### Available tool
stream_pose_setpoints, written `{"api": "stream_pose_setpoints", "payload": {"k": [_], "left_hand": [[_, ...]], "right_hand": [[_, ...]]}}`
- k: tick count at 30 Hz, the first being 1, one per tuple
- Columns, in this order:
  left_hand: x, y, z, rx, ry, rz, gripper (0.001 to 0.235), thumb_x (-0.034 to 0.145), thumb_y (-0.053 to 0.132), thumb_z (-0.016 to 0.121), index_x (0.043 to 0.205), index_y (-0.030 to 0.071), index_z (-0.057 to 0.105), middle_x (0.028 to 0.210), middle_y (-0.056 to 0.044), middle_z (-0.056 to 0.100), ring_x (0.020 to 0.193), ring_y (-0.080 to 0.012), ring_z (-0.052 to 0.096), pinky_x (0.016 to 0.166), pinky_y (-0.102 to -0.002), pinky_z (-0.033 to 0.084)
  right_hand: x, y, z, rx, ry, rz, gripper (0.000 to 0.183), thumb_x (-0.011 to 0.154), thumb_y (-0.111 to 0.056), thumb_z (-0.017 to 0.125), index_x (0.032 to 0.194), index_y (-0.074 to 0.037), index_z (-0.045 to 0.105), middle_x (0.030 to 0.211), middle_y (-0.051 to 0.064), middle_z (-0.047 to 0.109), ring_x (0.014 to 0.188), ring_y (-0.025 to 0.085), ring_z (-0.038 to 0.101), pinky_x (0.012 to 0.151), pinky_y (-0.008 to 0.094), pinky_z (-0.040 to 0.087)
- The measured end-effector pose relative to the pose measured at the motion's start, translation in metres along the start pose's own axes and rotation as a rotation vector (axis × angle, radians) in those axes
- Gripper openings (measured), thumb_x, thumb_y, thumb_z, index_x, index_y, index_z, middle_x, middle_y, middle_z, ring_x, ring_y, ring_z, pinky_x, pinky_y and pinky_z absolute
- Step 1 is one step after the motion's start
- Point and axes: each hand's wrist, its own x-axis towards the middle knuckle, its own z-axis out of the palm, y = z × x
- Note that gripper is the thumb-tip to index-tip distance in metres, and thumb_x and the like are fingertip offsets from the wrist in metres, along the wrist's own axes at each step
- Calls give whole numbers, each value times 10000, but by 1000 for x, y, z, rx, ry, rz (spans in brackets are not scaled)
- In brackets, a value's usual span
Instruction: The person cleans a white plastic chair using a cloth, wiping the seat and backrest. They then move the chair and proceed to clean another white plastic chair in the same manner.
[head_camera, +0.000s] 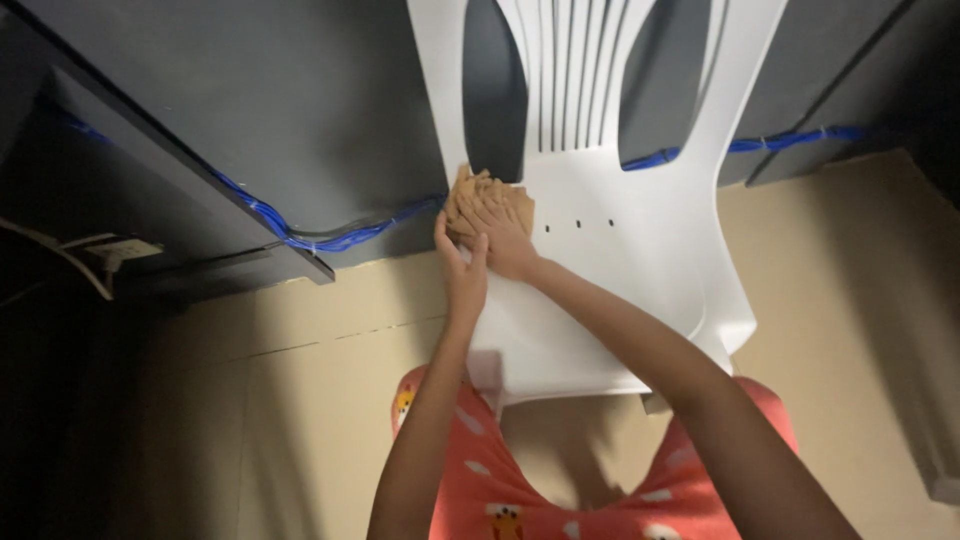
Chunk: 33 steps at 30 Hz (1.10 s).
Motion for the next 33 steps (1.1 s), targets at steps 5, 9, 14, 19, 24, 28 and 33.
{"api": "stream_pose_setpoints", "payload": {"k": [5, 9, 14, 19, 24, 28, 33], "left_hand": [[-1, -10, 1, -142, 35, 46, 813, 1011, 180, 628, 1605, -17, 109, 1609, -315, 301, 1518, -389, 339, 1226, -455, 291], [-9, 0, 5, 49, 29, 127, 826, 1002, 152, 642, 1610, -21, 110, 1627, -319, 299, 1528, -400, 364, 1246, -457, 286], [-9, 4, 7, 207, -33, 149, 916, 959, 107, 677, 1610, -18, 45, 1678, -326, 90, 1564, -438, 178, 1255, -512, 189], [-11, 21, 6, 264, -100, 47, 922, 940, 122, 668, 1606, -1, 43, 1682, -314, 14, 1536, -451, 205, 1226, -510, 246], [21, -19, 5, 363, -53, 369, 979, 885, 43, 723, 1596, -44, 55, 1669, -318, 51, 1553, -502, 118, 1248, -532, 134], [107, 64, 0, 286, 50, 404, 929, 903, 6, 674, 1612, -56, 78, 1682, -304, 153, 1576, -459, 207, 1293, -493, 171], [202, 124, 23, 348, 104, 616, 911, 888, 2, 661, 1621, -62, 125, 1670, -303, 205, 1586, -462, 255, 1342, -511, 216]], "right_hand": [[46, 18, 32, 72, 146, -35, 752, 1028, -430, 518, 1589, 4, 268, 1683, 242, 176, 1569, 451, 87, 1251, 561, 50], [89, 27, 31, 87, 451, -96, 719, 1057, -408, 515, 1589, 5, 262, 1711, 243, 100, 1582, 493, 20, 1277, 601, 31], [136, -14, -74, -42, 534, -192, 762, 1065, -266, 550, 1666, -10, 157, 1742, 247, 50, 1598, 498, -44, 1284, 654, 0], [206, -22, -162, -218, 667, -289, 888, 997, -274, 675, 1673, -51, 144, 1692, 288, 45, 1554, 523, -21, 1264, 693, 34], [230, -53, -213, -297, 738, -45, 757, 1028, -283, 665, 1664, -184, 267, 1701, 162, 199, 1565, 454, 114, 1274, 681, 51], [205, -37, -186, -278, 744, -233, 749, 972, -240, 674, 1629, -114, 337, 1677, 239, 193, 1539, 511, 87, 1245, 664, 42], [186, -31, -254, -600, 589, -552, 438, 976, -236, 671, 1408, -264, 604, 1635, 15, 433, 1527, 265, 329, 1196, 596, 182]]}}
